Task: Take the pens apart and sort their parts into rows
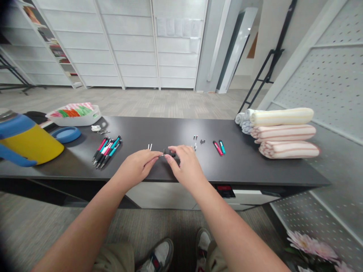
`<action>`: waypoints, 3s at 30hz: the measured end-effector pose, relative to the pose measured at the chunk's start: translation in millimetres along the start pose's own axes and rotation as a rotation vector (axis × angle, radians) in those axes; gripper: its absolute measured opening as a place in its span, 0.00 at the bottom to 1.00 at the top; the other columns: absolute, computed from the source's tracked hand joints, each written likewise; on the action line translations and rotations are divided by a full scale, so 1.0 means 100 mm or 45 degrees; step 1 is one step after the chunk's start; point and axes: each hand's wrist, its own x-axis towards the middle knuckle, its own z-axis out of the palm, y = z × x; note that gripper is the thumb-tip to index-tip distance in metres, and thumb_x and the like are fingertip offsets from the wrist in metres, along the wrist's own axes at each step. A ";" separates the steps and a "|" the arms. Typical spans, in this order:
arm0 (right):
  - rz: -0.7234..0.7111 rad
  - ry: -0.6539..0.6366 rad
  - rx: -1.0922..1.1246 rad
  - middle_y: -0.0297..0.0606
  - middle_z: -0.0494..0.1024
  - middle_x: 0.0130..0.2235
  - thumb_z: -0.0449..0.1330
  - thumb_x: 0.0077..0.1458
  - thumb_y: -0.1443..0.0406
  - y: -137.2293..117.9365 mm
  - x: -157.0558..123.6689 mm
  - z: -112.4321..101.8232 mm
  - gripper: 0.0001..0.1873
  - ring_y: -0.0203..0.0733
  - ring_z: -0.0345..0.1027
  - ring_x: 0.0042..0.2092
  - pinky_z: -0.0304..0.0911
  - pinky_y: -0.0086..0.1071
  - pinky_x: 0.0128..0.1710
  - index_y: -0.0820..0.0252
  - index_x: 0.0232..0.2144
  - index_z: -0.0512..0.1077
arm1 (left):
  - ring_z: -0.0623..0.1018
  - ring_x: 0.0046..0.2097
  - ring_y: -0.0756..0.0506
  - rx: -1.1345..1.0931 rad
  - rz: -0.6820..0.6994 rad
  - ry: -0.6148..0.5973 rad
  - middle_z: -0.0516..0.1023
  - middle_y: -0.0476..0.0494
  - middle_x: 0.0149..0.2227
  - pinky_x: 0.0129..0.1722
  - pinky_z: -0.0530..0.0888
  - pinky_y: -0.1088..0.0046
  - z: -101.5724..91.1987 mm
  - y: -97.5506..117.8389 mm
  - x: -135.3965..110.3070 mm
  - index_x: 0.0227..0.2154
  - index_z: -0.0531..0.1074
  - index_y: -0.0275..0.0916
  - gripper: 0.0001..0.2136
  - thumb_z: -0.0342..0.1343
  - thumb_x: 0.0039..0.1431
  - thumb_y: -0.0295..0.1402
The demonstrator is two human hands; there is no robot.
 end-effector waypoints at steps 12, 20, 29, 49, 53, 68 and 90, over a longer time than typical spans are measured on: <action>-0.022 -0.084 -0.013 0.40 0.84 0.45 0.60 0.69 0.58 0.01 0.02 0.01 0.10 0.48 0.71 0.50 0.60 0.44 0.56 0.53 0.41 0.80 | 0.80 0.45 0.42 0.037 0.080 -0.044 0.82 0.42 0.43 0.47 0.75 0.64 -0.02 0.00 0.00 0.50 0.77 0.44 0.12 0.48 0.75 0.35; 0.006 -0.026 -0.015 0.39 0.82 0.42 0.59 0.69 0.62 -0.01 0.01 0.00 0.08 0.48 0.71 0.48 0.61 0.42 0.54 0.55 0.38 0.77 | 0.81 0.48 0.42 -0.010 -0.015 0.001 0.83 0.43 0.44 0.50 0.75 0.63 -0.03 0.01 0.00 0.49 0.77 0.44 0.12 0.48 0.75 0.36; 0.107 -0.003 -0.307 0.40 0.82 0.41 0.64 0.66 0.61 -0.04 0.01 0.11 0.06 0.52 0.69 0.48 0.61 0.45 0.51 0.54 0.36 0.78 | 0.82 0.49 0.42 -0.139 -0.241 0.169 0.84 0.43 0.47 0.51 0.75 0.65 -0.02 -0.04 0.03 0.47 0.77 0.43 0.10 0.50 0.74 0.36; 0.203 0.010 -0.516 0.41 0.81 0.43 0.65 0.65 0.59 -0.26 0.22 0.34 0.06 0.55 0.66 0.50 0.57 0.45 0.46 0.54 0.38 0.77 | 0.83 0.39 0.45 -0.420 -0.493 0.103 0.87 0.50 0.40 0.41 0.71 0.71 -0.09 -0.04 0.02 0.47 0.74 0.46 0.11 0.49 0.74 0.42; 0.190 0.105 -0.466 0.42 0.82 0.43 0.61 0.66 0.66 -0.19 0.13 0.25 0.04 0.54 0.67 0.51 0.57 0.45 0.47 0.54 0.41 0.77 | 0.83 0.41 0.45 -0.416 -0.475 0.049 0.87 0.50 0.44 0.40 0.71 0.71 -0.09 -0.04 0.02 0.48 0.73 0.46 0.11 0.48 0.75 0.42; -0.287 -0.072 -0.123 0.42 0.83 0.46 0.61 0.69 0.59 0.12 -0.04 -0.05 0.11 0.50 0.72 0.48 0.62 0.44 0.52 0.56 0.49 0.76 | 0.81 0.46 0.44 -0.102 0.046 -0.080 0.83 0.46 0.45 0.45 0.73 0.69 -0.05 0.03 -0.05 0.51 0.77 0.46 0.12 0.49 0.75 0.35; 0.219 0.169 0.224 0.35 0.80 0.34 0.59 0.65 0.60 0.13 -0.05 -0.15 0.08 0.42 0.73 0.36 0.65 0.33 0.37 0.55 0.36 0.75 | 0.82 0.45 0.43 -0.373 -0.284 0.166 0.85 0.44 0.44 0.47 0.75 0.68 -0.11 -0.03 0.01 0.44 0.80 0.44 0.11 0.54 0.71 0.40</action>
